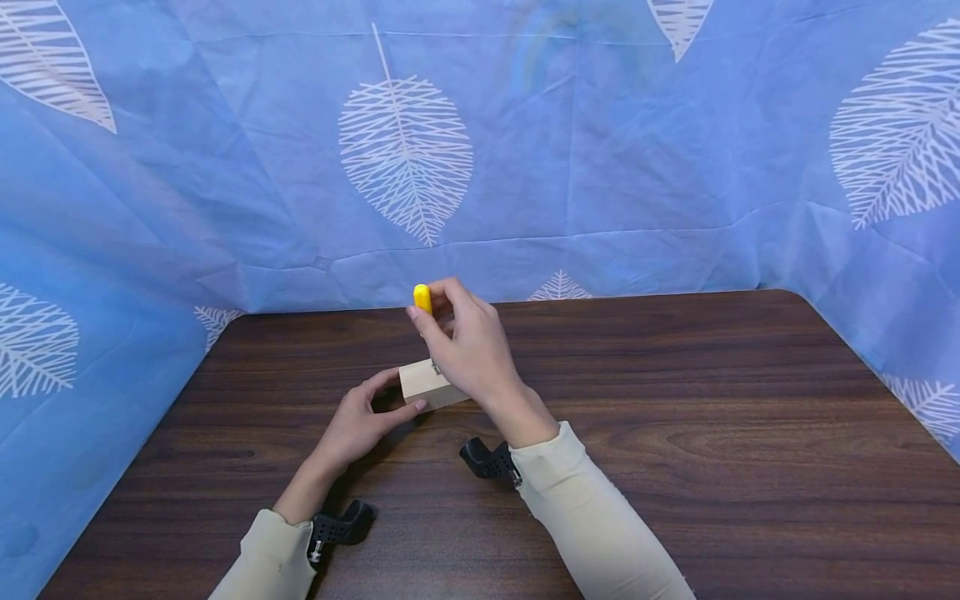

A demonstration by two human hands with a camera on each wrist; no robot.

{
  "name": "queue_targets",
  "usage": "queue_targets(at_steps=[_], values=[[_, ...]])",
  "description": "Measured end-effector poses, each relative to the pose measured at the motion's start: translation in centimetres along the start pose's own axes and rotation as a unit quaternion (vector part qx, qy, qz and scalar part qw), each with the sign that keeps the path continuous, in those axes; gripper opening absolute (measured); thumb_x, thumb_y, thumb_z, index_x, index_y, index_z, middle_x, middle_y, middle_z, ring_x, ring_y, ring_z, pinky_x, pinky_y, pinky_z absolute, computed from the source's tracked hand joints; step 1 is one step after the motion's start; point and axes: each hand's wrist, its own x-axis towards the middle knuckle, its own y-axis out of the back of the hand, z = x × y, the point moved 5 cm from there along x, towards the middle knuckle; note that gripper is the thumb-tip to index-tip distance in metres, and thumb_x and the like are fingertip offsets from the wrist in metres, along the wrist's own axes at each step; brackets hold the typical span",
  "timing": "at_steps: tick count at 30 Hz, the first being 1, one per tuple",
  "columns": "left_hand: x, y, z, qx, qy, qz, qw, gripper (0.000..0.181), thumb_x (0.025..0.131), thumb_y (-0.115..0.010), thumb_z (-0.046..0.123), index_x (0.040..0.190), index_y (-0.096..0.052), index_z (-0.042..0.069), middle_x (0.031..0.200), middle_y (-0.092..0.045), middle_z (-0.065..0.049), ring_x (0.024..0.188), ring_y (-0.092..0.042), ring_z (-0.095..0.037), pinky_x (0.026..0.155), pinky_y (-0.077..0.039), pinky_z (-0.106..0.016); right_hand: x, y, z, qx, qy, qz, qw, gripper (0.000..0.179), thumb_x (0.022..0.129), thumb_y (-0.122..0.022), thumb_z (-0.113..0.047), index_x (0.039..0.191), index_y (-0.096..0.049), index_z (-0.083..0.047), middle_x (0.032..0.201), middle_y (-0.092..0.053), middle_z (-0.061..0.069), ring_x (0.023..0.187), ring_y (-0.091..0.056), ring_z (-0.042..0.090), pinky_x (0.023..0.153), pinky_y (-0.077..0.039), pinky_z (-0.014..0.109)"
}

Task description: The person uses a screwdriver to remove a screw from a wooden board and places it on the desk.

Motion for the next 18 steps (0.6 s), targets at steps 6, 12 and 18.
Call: queue_targets(at_steps=[6,12,18], values=[[-0.05,0.05,0.05,-0.002,0.001,-0.001,1.0,0.064,0.093,-0.086,0.038,0.151,-0.063,0.023,0.148,-0.066,-0.006,0.146,-0.052,-0.034,0.124,-0.036,-0.065,0.03,-0.03,-0.04,0.005,-0.003,0.001,1.0,0.027,0.105,-0.072,-0.023,0.127,-0.067,-0.008,0.113,-0.074,0.006,0.101,-0.072,0.019,0.088,-0.063,0.039],[-0.04,0.05,0.05,-0.001,-0.001,-0.001,1.0,0.064,0.093,-0.086,0.038,0.151,-0.063,0.022,0.149,-0.066,-0.006,0.146,-0.053,-0.034,0.124,-0.036,-0.065,0.02,-0.04,-0.08,0.009,0.0,0.003,1.0,0.028,0.101,-0.078,-0.021,0.124,-0.066,-0.011,0.111,-0.075,0.005,0.098,-0.074,0.017,0.086,-0.064,0.036],[0.01,0.01,0.01,0.001,-0.001,0.0,1.0,0.063,0.094,-0.086,0.037,0.151,-0.063,0.022,0.15,-0.065,-0.007,0.146,-0.053,-0.034,0.124,-0.036,-0.066,0.04,-0.07,-0.1,0.004,0.013,0.004,0.9999,0.028,0.099,-0.08,-0.016,0.122,-0.065,-0.009,0.11,-0.075,0.006,0.098,-0.075,0.018,0.084,-0.065,0.034]])
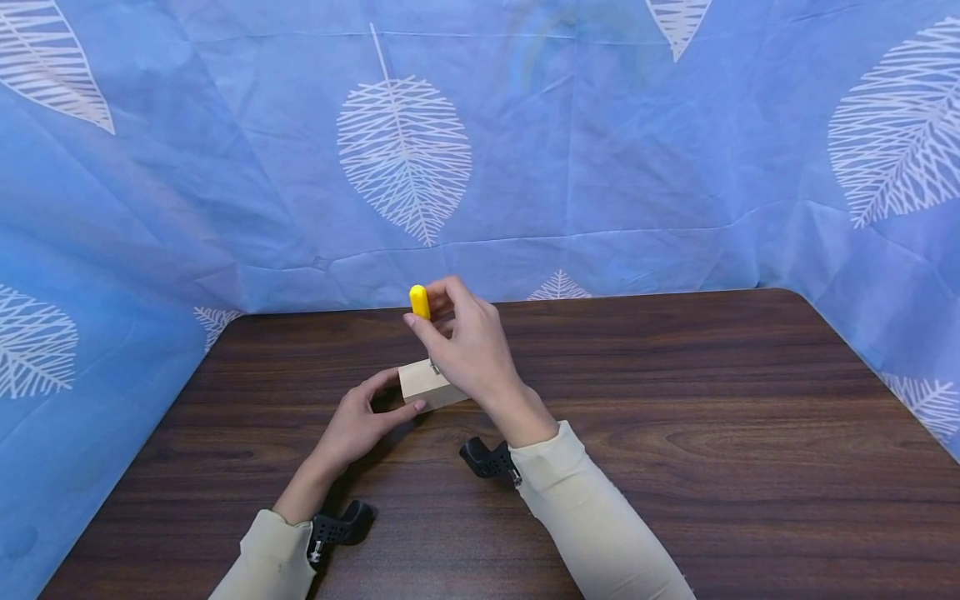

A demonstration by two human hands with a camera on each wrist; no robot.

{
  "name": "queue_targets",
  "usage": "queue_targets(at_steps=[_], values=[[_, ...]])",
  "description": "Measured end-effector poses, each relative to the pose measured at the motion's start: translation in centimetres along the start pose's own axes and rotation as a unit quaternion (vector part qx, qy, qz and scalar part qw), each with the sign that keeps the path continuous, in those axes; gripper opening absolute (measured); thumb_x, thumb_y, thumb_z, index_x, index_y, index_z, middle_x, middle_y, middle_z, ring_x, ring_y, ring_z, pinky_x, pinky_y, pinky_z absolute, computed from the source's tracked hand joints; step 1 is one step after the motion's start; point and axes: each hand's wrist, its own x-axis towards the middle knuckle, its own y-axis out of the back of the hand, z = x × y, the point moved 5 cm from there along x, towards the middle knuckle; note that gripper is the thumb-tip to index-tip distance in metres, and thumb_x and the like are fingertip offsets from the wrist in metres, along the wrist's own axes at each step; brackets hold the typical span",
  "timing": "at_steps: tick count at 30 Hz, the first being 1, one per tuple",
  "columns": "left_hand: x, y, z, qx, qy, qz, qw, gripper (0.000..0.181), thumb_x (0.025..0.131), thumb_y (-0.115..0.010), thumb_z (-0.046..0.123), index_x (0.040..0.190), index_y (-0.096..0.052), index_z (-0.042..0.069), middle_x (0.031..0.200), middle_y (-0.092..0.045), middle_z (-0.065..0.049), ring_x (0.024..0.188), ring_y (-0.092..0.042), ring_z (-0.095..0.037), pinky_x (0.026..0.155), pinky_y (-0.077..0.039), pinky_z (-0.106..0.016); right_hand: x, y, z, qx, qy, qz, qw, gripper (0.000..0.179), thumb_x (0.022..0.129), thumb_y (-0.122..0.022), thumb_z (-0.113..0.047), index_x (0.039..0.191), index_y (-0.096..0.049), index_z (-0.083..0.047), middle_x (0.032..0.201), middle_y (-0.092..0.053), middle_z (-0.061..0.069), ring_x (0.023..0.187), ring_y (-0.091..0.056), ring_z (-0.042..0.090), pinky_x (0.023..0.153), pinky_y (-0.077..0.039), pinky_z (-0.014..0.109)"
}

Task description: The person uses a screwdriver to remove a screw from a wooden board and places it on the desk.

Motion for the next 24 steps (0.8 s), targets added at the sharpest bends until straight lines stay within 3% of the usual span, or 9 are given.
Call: queue_targets(at_steps=[14,24], values=[[-0.04,-0.01,0.08,0.001,-0.001,0.001,1.0,0.063,0.094,-0.086,0.037,0.151,-0.063,0.022,0.149,-0.066,-0.005,0.147,-0.053,-0.034,0.124,-0.036,-0.065,-0.09,-0.05,0.09,0.016,-0.019,-0.015,0.9996,0.026,0.105,-0.067,-0.015,0.13,-0.067,-0.009,0.114,-0.078,0.006,0.103,-0.076,0.018,0.091,-0.064,0.037],[0.09,-0.02,-0.07,0.007,0.002,0.003,1.0,0.064,0.094,-0.085,0.039,0.151,-0.063,0.021,0.15,-0.065,-0.006,0.148,-0.051,-0.035,0.124,-0.035,-0.066,-0.1,-0.19,0.12,0.002,-0.008,-0.014,0.9999,0.028,0.107,-0.069,-0.022,0.133,-0.069,-0.01,0.116,-0.076,0.006,0.1,-0.075,0.018,0.091,-0.064,0.036]])
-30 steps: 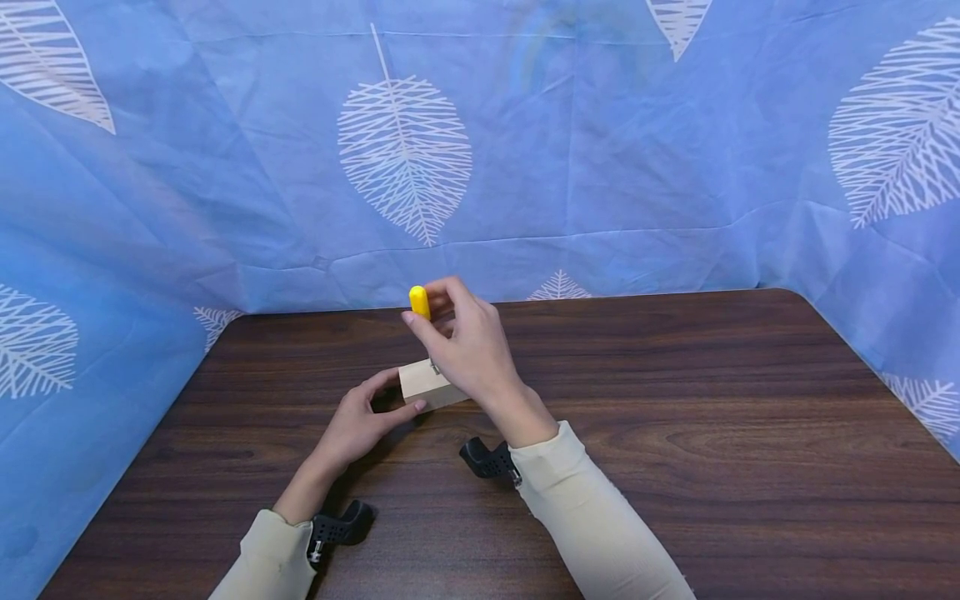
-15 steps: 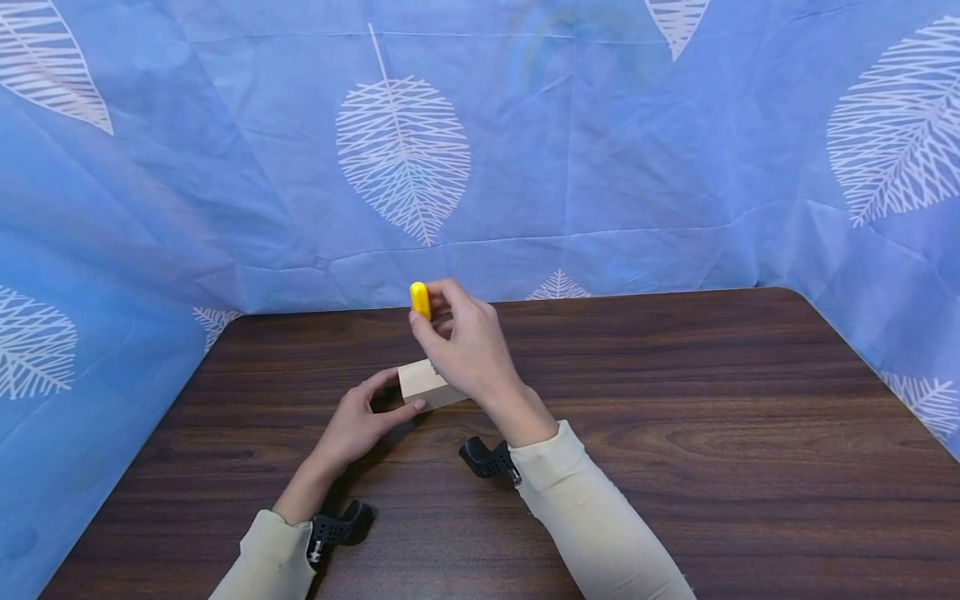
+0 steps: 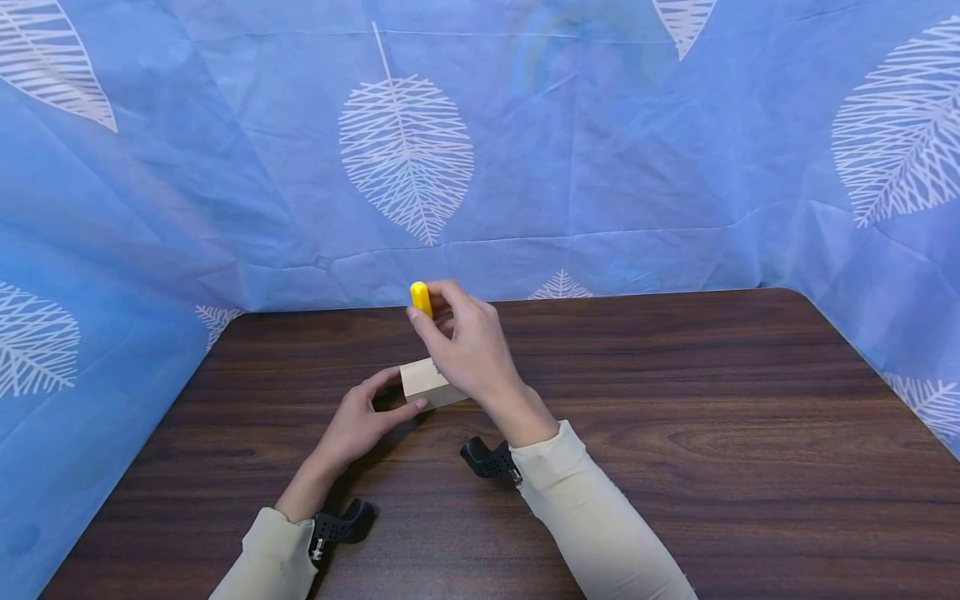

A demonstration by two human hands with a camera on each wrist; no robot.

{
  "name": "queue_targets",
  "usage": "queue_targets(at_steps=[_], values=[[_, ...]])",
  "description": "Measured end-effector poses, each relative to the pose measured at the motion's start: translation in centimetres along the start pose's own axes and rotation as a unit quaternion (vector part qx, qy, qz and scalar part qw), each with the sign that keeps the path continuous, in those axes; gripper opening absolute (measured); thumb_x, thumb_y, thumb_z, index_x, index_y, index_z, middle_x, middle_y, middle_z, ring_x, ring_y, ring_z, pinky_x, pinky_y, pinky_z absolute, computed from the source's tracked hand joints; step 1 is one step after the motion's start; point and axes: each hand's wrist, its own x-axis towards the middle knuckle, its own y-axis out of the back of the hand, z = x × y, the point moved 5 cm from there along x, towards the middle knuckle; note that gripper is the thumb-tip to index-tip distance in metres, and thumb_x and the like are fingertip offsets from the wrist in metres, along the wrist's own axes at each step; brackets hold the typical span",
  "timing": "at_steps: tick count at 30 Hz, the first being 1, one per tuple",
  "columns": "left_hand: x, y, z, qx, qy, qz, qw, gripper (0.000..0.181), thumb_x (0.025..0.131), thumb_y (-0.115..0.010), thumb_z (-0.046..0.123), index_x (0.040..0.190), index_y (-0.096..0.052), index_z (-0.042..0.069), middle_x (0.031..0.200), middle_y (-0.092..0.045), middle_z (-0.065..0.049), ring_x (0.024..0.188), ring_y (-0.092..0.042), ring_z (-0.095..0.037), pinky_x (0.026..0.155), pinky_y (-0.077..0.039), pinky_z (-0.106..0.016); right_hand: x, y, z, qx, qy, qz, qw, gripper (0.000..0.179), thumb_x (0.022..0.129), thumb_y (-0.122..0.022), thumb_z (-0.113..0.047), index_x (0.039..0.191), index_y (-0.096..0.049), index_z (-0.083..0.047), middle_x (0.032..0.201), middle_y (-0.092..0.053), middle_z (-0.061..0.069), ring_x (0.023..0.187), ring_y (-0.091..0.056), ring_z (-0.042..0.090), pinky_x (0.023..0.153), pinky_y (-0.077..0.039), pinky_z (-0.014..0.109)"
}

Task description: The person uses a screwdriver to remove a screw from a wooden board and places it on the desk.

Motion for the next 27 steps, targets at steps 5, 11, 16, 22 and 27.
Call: queue_targets(at_steps=[5,11,16,22,27], values=[[-0.01,-0.04,0.08,0.002,-0.01,-0.001,0.9999,0.062,0.095,-0.085,0.037,0.151,-0.063,0.019,0.148,-0.066,-0.008,0.145,-0.053,-0.035,0.121,-0.039,-0.065,0.05,-0.12,-0.01,-0.007,0.008,-0.006,0.9999,0.028,0.107,-0.069,-0.021,0.133,-0.071,-0.011,0.114,-0.076,0.005,0.095,-0.075,0.016,0.09,-0.064,0.034],[-0.04,-0.04,0.12,0.004,-0.013,0.001,0.9999,0.062,0.095,-0.085,0.036,0.15,-0.063,0.019,0.147,-0.067,-0.008,0.144,-0.054,-0.036,0.12,-0.04,-0.065,0.16,-0.17,0.2,0.001,-0.005,-0.011,0.9999,0.033,0.107,-0.07,-0.02,0.137,-0.065,-0.009,0.114,-0.075,0.006,0.097,-0.075,0.018,0.091,-0.063,0.037],[-0.03,-0.01,0.22,0.004,-0.011,0.0,0.9999,0.063,0.095,-0.085,0.036,0.151,-0.063,0.02,0.149,-0.066,-0.007,0.145,-0.053,-0.035,0.121,-0.039,-0.065,0.22,-0.16,0.22,0.009,-0.008,-0.006,0.9999,0.032,0.104,-0.073,-0.019,0.133,-0.062,-0.009,0.115,-0.075,0.008,0.099,-0.075,0.019,0.091,-0.063,0.037],[-0.02,-0.01,0.17,0.008,-0.011,0.002,0.9999,0.063,0.095,-0.085,0.036,0.151,-0.063,0.02,0.15,-0.066,-0.008,0.146,-0.053,-0.036,0.121,-0.04,-0.066,0.12,-0.13,0.03,0.006,0.001,-0.006,1.0,0.027,0.105,-0.072,-0.015,0.129,-0.063,-0.008,0.114,-0.075,0.009,0.096,-0.076,0.018,0.089,-0.064,0.036],[-0.06,0.0,0.13,0.005,-0.005,0.002,1.0,0.063,0.095,-0.085,0.038,0.151,-0.063,0.021,0.15,-0.065,-0.007,0.147,-0.052,-0.036,0.122,-0.039,-0.065,0.07,-0.14,0.07,0.01,0.0,-0.008,0.9999,0.027,0.106,-0.071,-0.015,0.131,-0.064,-0.007,0.114,-0.077,0.008,0.097,-0.078,0.019,0.089,-0.065,0.035]])
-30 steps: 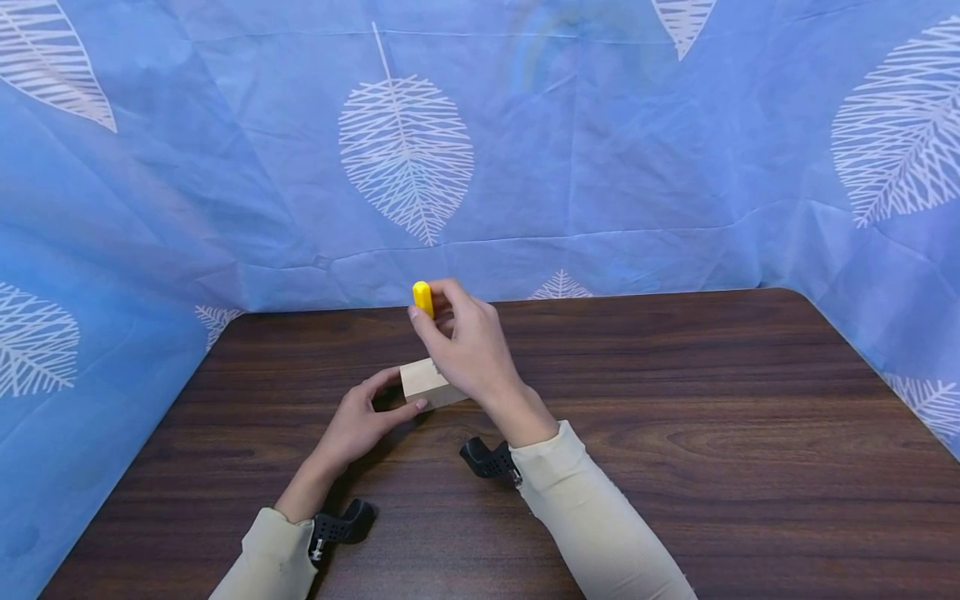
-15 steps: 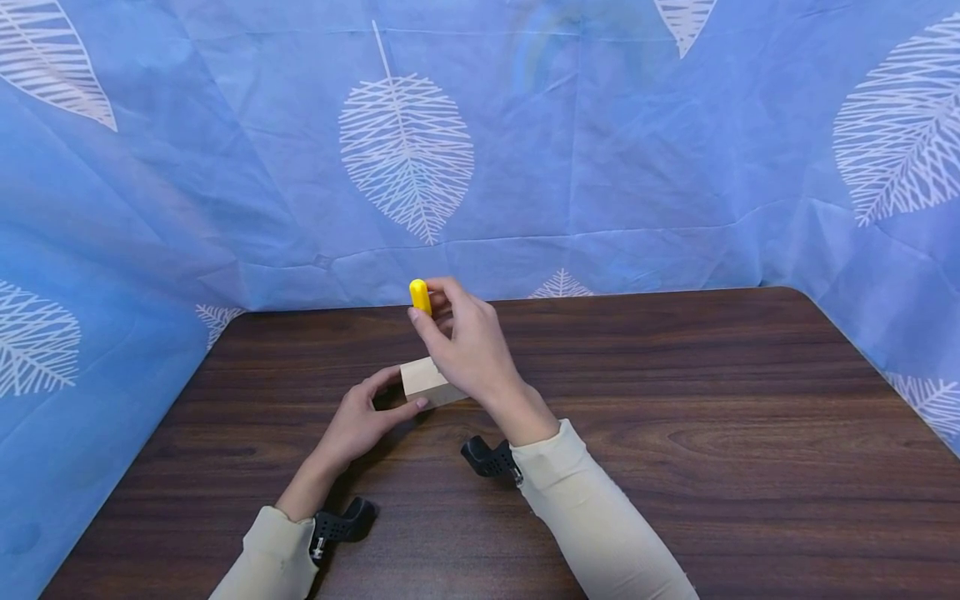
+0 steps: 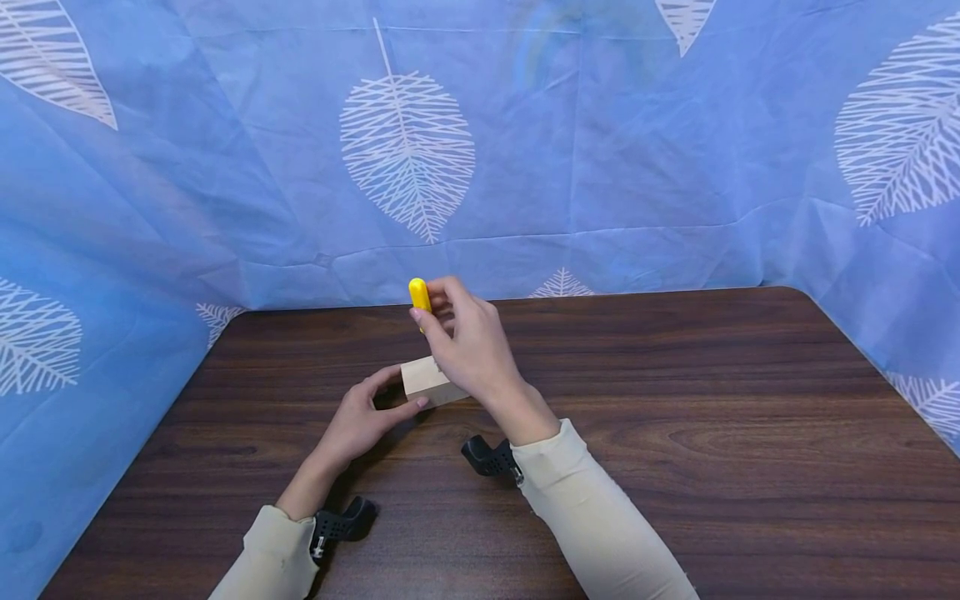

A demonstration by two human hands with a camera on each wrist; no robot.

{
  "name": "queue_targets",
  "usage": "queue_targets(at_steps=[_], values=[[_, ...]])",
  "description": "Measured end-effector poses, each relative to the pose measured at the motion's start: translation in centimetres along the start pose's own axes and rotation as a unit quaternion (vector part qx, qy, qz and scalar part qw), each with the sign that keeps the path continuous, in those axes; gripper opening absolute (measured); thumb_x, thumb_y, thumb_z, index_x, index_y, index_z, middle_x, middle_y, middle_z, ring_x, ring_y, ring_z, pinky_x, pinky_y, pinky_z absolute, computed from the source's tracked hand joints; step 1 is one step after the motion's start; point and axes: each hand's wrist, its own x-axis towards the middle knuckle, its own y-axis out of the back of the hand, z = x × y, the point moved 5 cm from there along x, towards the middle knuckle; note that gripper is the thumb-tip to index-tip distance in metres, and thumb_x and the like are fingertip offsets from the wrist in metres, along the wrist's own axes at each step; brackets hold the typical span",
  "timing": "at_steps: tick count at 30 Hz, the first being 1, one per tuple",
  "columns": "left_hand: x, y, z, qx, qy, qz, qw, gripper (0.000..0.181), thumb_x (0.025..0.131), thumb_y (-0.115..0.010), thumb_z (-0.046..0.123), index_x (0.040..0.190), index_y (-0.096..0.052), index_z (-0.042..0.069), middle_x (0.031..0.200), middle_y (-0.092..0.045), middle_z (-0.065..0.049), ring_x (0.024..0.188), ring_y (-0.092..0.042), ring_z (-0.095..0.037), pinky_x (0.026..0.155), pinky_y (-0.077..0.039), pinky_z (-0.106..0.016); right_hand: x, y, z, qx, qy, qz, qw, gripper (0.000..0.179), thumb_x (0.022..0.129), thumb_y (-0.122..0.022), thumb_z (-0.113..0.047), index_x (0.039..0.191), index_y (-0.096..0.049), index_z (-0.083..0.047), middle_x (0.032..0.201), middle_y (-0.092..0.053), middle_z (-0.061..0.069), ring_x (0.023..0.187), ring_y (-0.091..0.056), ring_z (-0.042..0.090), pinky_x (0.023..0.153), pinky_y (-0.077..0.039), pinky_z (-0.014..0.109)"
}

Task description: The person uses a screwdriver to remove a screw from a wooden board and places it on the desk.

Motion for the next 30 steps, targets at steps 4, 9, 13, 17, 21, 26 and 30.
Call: queue_targets(at_steps=[4,9,13,17,21,26,30], values=[[-0.11,0.06,0.15,-0.003,0.003,-0.001,1.0,0.064,0.094,-0.086,0.037,0.151,-0.063,0.021,0.15,-0.066,-0.006,0.148,-0.052,-0.035,0.123,-0.038,-0.064,-0.01,0.11,0.02,0.001,-0.005,0.009,0.9999,0.028,0.104,-0.074,-0.018,0.129,-0.065,-0.009,0.114,-0.076,0.008,0.1,-0.076,0.019,0.088,-0.065,0.035],[-0.1,0.05,0.1,-0.007,0.003,-0.002,1.0,0.064,0.093,-0.086,0.037,0.151,-0.063,0.021,0.149,-0.066,-0.006,0.147,-0.052,-0.035,0.123,-0.038,-0.065,0.01,0.11,-0.03,-0.003,-0.002,0.016,0.9999,0.028,0.1,-0.079,-0.018,0.124,-0.067,-0.009,0.111,-0.076,0.008,0.098,-0.077,0.019,0.087,-0.065,0.038],[-0.07,0.03,0.08,-0.008,0.002,-0.002,1.0,0.063,0.093,-0.086,0.037,0.15,-0.063,0.022,0.148,-0.066,-0.005,0.147,-0.052,-0.034,0.123,-0.038,-0.065,-0.01,0.13,-0.11,0.0,0.002,0.016,0.9999,0.026,0.099,-0.08,-0.014,0.122,-0.068,-0.007,0.109,-0.076,0.008,0.096,-0.077,0.02,0.085,-0.066,0.039],[-0.08,0.01,0.11,-0.008,0.001,-0.003,1.0,0.063,0.093,-0.086,0.037,0.15,-0.064,0.022,0.149,-0.066,-0.005,0.148,-0.052,-0.034,0.123,-0.038,-0.064,-0.01,0.16,-0.16,-0.001,-0.002,0.014,0.9999,0.026,0.099,-0.08,-0.014,0.122,-0.07,-0.008,0.11,-0.077,0.008,0.098,-0.078,0.02,0.085,-0.066,0.039],[-0.12,0.0,0.13,-0.009,-0.001,-0.005,1.0,0.063,0.093,-0.086,0.037,0.15,-0.063,0.022,0.147,-0.067,-0.005,0.145,-0.053,-0.034,0.122,-0.039,-0.064,-0.05,0.19,-0.15,-0.002,-0.004,0.013,0.9999,0.026,0.098,-0.081,-0.013,0.123,-0.072,-0.008,0.11,-0.078,0.008,0.097,-0.079,0.02,0.085,-0.067,0.037],[-0.15,0.01,0.14,-0.012,-0.003,-0.006,0.9999,0.063,0.093,-0.086,0.037,0.15,-0.063,0.023,0.147,-0.067,-0.005,0.144,-0.054,-0.033,0.121,-0.04,-0.064,-0.03,0.17,-0.14,0.005,-0.003,0.01,0.9999,0.026,0.098,-0.081,-0.013,0.123,-0.072,-0.008,0.108,-0.079,0.009,0.096,-0.08,0.021,0.084,-0.067,0.041],[-0.12,0.02,0.12,-0.01,0.001,-0.006,0.9999,0.064,0.093,-0.087,0.038,0.151,-0.063,0.023,0.148,-0.066,-0.005,0.146,-0.053,-0.034,0.122,-0.038,-0.065,-0.02,0.17,-0.1,0.008,-0.003,0.008,0.9999,0.026,0.099,-0.08,-0.012,0.123,-0.072,-0.007,0.108,-0.079,0.01,0.096,-0.08,0.021,0.084,-0.067,0.041]])
